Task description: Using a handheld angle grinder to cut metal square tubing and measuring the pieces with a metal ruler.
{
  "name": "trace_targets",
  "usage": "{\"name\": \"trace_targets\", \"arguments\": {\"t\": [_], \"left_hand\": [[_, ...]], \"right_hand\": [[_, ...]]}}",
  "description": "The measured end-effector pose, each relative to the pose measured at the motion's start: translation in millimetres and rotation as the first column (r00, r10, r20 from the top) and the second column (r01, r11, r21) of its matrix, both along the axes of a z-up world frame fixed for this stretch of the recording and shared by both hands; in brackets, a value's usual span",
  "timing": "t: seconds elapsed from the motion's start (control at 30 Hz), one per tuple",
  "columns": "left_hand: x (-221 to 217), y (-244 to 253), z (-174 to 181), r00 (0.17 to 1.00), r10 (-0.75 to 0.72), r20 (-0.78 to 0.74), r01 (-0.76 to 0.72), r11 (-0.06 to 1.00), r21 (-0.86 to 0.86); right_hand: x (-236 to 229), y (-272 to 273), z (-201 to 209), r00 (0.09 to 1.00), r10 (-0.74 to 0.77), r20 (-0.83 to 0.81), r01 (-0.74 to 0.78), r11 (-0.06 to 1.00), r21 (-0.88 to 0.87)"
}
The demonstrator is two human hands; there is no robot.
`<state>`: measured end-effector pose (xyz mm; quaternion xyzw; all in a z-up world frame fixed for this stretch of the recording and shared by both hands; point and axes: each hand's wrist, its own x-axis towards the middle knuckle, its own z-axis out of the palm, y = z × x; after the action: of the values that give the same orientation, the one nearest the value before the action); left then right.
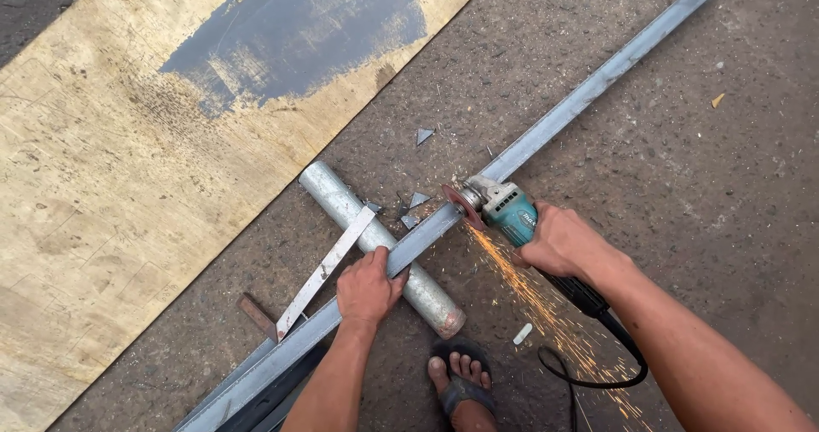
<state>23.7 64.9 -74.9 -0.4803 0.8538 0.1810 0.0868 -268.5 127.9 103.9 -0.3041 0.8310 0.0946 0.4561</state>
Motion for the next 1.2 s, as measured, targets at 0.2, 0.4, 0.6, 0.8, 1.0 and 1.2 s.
{"name": "trace_targets", "arguments": {"t": [0.2,0.4,0.6,0.8,1.0,1.2], "left_hand": [[1,1,-10,1.000,0.010,-0.026,-0.011,0.999,-0.042],[2,1,-8,0.998,0.017,-0.053,-0.020,0.998,-0.065],[0,1,2,0.999,0.009,-0.051,-0.011,0.999,-0.035],[1,3,-5,0.998,0.013,-0.064,-0.016,0.999,-0.047],[1,5,-7,0.997,0.018,-0.081,-0.022,0.999,-0.046],[2,8,-10,0.999,0.021,-0.050,-0.023,0.999,-0.028]], "right_hand": [[7,-6,22,1.000,0.016,-0.022,-0.016,1.000,0.002],[11,-7,27,1.000,-0.018,0.010,0.017,0.999,0.027],[9,-10,27,0.999,-0.045,0.027,0.045,0.999,0.004],[1,-3,6,1.000,-0.003,0.007,0.003,1.000,0.002],[3,-2,9,1.000,-0.017,0.005,0.017,1.000,0.006],[8,-2,14,1.000,-0.004,-0.001,0.004,1.000,0.031]]}}
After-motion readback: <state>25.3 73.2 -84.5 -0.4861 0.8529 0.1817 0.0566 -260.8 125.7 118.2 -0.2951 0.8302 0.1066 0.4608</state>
